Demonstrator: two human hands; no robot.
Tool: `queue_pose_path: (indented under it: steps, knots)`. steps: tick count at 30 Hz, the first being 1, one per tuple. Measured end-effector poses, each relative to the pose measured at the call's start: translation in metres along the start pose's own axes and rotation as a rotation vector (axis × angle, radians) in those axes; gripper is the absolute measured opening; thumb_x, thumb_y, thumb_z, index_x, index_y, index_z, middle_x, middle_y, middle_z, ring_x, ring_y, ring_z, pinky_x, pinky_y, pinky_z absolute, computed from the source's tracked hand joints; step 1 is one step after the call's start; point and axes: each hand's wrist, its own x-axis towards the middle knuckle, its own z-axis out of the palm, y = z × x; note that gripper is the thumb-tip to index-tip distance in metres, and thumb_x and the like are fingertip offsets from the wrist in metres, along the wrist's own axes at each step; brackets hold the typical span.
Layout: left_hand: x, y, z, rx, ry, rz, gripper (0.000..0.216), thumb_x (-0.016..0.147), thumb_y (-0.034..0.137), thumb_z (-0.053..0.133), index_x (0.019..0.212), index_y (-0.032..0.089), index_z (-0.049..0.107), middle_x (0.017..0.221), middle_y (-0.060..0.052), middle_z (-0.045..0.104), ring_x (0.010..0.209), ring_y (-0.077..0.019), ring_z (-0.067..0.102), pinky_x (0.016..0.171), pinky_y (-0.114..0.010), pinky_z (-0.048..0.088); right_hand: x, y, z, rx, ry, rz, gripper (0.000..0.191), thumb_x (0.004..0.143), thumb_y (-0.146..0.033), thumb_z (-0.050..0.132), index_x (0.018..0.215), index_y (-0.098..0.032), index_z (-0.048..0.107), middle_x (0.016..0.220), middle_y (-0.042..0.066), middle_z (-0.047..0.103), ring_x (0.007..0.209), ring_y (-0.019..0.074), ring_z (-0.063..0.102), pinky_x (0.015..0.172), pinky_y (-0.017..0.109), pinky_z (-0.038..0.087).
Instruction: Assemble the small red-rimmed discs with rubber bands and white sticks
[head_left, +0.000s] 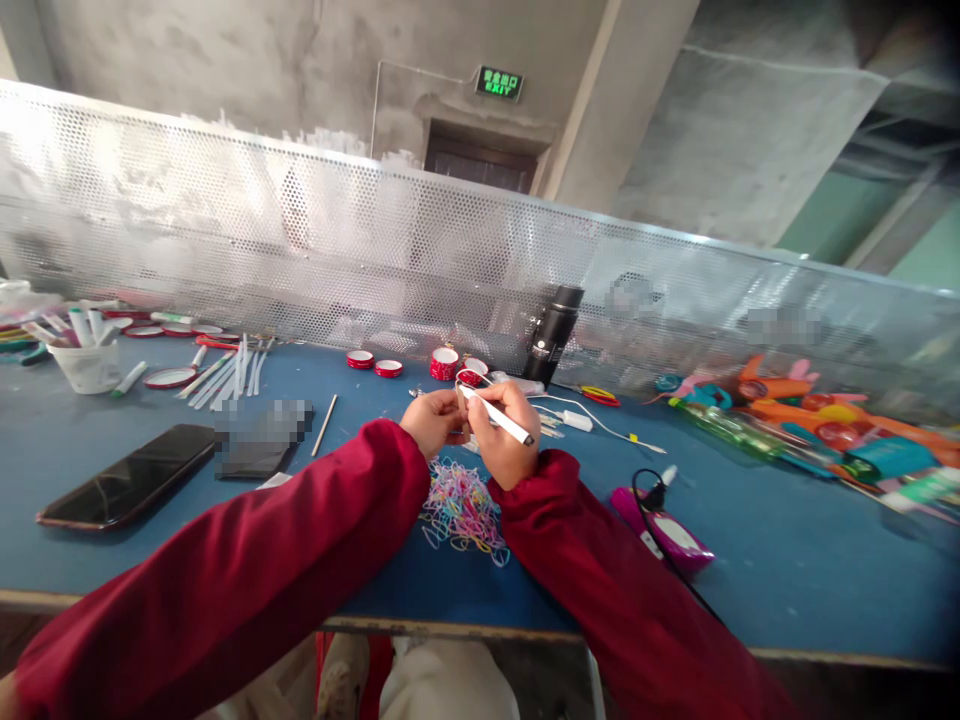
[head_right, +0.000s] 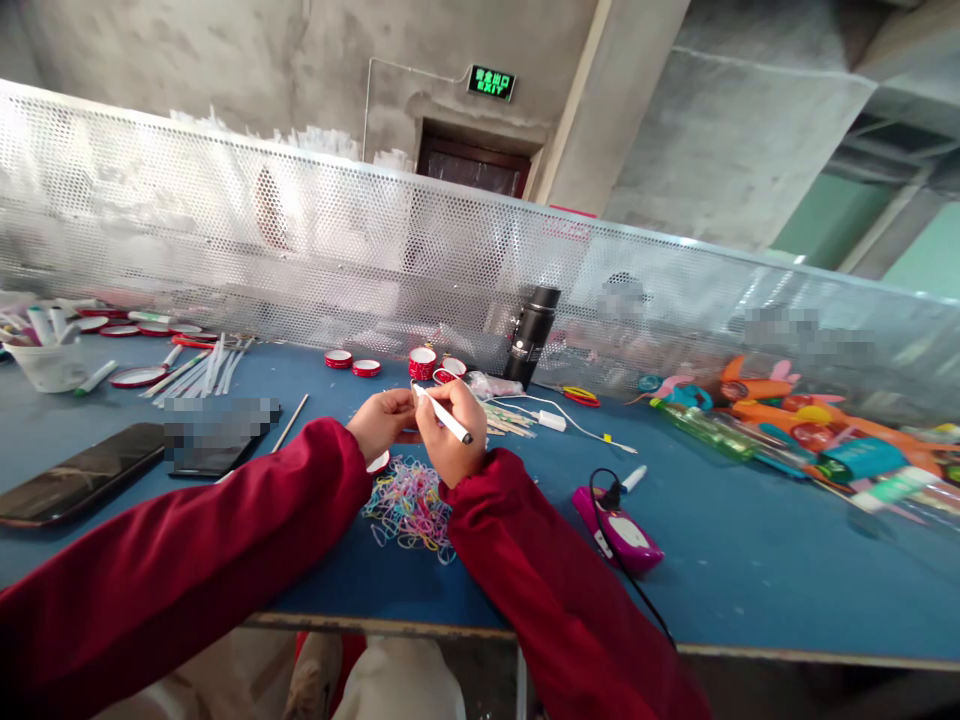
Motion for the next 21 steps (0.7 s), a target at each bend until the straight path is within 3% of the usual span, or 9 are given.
queue_pose_path:
  steps: [21]
  knots:
    - [0.0007,-0.0010,-0.0009,0.012,-0.007,0.000,0.021,0.068,0.020,0.079,0.076,0.014,0.062,0.063,0.001,0.060,0.060,-0.0106,0.060,0.064,-0.026,0.053,0.0001,-0.0004,0.0004,-0.003,0.002,0.019,0.007,0.087,-0.027,0.060,0.082,-0.021,0.060,0.073,0.001,0.064,0.063,0.0156,0.060,0.059,0.029,0.047]
